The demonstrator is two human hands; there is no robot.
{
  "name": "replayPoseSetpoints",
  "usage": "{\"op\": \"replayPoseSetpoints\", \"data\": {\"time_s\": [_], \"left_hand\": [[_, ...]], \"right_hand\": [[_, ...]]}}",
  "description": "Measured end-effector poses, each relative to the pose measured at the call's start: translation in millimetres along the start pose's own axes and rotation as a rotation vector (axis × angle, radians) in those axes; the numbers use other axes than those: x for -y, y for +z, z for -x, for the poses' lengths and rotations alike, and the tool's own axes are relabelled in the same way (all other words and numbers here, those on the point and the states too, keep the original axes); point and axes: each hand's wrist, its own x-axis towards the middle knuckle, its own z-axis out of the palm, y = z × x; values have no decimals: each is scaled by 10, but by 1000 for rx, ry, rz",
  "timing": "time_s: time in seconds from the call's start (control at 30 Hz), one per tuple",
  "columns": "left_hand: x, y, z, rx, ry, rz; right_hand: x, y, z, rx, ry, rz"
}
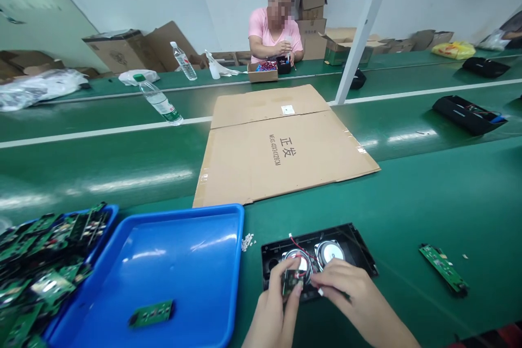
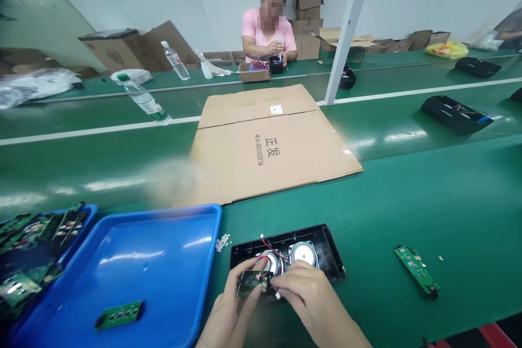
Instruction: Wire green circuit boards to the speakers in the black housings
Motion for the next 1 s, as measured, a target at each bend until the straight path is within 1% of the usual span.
{"op": "replayPoseSetpoints", "data": {"time_s": [0.13,0.23,0.33,0.4,0.47,0.53,0.67,0.83,0.93,1.0], "left_hand": [[84,-1,-17,49,-5,-81],[171,2,-9,79,-18,-115],[218,29,8,28,9,-70],[229,64,21,-39,42,-26],[239,107,36,-94,60,-1],[254,148,53,-123,67,15],[298,184,78,-124,88,0],[371,185,88,-99,156,-84],[457,228,109,-130,202,-94],[525,270,127,-152,217,-53]], "right_hand": [[29,74,-83,-11,25,58],[20,97,-120,-21,78,44],[-10,117,-118,-96,103,64],[-27,137,-100,-142,52,114],[-35,166,-78,-151,-8,145],[-41,209,-58,-160,-43,168],[-59,293,-40,-216,-100,235],[-45,310,-51,-201,-121,316],[-18,323,-58,-222,-130,397],[-8,354,-53,-238,-115,446]]}}
